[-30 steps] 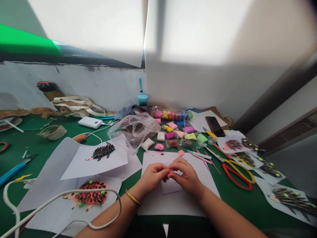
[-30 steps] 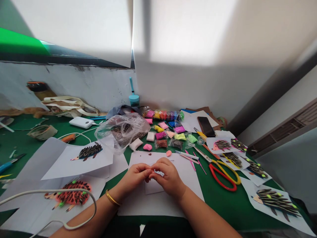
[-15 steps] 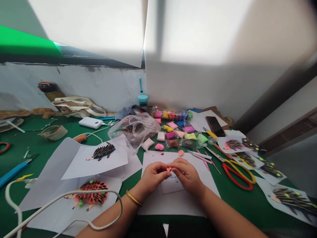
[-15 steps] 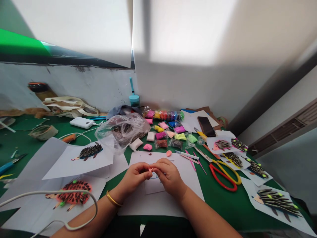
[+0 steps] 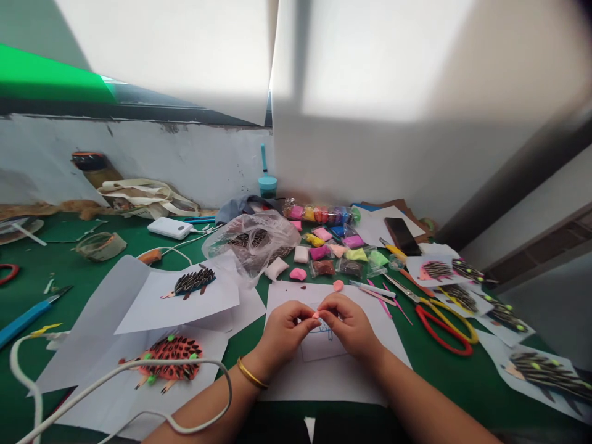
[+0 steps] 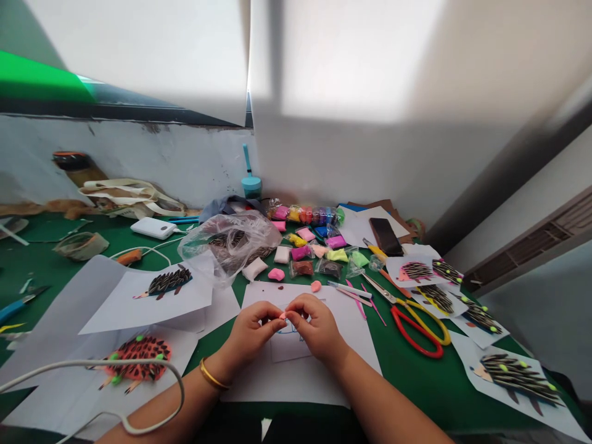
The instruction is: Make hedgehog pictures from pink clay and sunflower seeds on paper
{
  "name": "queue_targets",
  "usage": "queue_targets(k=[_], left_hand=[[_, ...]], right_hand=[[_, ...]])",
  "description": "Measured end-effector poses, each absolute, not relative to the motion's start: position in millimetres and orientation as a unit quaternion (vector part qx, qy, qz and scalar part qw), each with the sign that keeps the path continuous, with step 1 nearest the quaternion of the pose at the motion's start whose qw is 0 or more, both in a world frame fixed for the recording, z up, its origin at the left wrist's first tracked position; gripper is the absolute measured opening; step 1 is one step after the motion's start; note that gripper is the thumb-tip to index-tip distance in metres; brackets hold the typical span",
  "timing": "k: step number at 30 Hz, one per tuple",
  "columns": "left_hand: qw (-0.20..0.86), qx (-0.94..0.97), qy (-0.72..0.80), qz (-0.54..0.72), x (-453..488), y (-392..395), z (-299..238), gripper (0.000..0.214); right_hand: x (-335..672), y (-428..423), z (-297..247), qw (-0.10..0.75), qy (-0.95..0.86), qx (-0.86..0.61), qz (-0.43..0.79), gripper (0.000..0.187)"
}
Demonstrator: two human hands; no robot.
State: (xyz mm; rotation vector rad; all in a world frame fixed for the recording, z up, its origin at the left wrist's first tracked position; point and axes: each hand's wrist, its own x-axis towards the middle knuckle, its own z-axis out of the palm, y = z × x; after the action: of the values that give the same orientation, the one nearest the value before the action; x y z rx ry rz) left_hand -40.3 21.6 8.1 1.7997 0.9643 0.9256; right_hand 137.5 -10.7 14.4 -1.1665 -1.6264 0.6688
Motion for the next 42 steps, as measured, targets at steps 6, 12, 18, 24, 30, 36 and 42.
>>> queue_targets(k=[6, 12, 18, 24, 30, 36, 42], left_hand=[[0.467, 0.704, 0.394, 0.362, -39.6, 21.9, 11.3, 0.019], [0.556, 0.634, 0.39, 0.37, -39.8, 24.1, 12.4, 0.024], [0.603, 0.605, 0.364, 0.372, -41.6, 25.1, 14.9, 0.027], [0.622, 0.642, 0.316, 0.317, -43.3, 24.9, 20.8, 0.031], [0.626, 0.633, 0.328, 0.315, -41.9, 26.6, 20.2, 0.037], [0.648, 0.605, 0.341, 0.312, -41.1, 27.7, 20.6, 0.035], [0.682, 0.549, 0.349, 0.334, -41.2, 27.9, 20.7, 0.033]], right_hand=[[137.5, -12.0, 16.0, 0.488, -0.703, -0.46, 0.238, 0.014], [137.5, -14.9, 16.2, 0.484, -0.757, -0.399, 0.185, 0.027], [137.0, -15.1, 14.5, 0.49, -0.751, -0.396, 0.198, 0.027], [139.5, -14.5, 13.6, 0.492, -0.741, -0.4, 0.22, 0.031], [138.0, -14.8, 17.1, 0.486, -0.724, -0.427, 0.24, 0.015], [139.0, -14.1, 11.5, 0.488, -0.746, -0.422, 0.165, 0.012], [141.3, -12.6, 8.9, 0.488, -0.747, -0.422, 0.161, 0.029]])
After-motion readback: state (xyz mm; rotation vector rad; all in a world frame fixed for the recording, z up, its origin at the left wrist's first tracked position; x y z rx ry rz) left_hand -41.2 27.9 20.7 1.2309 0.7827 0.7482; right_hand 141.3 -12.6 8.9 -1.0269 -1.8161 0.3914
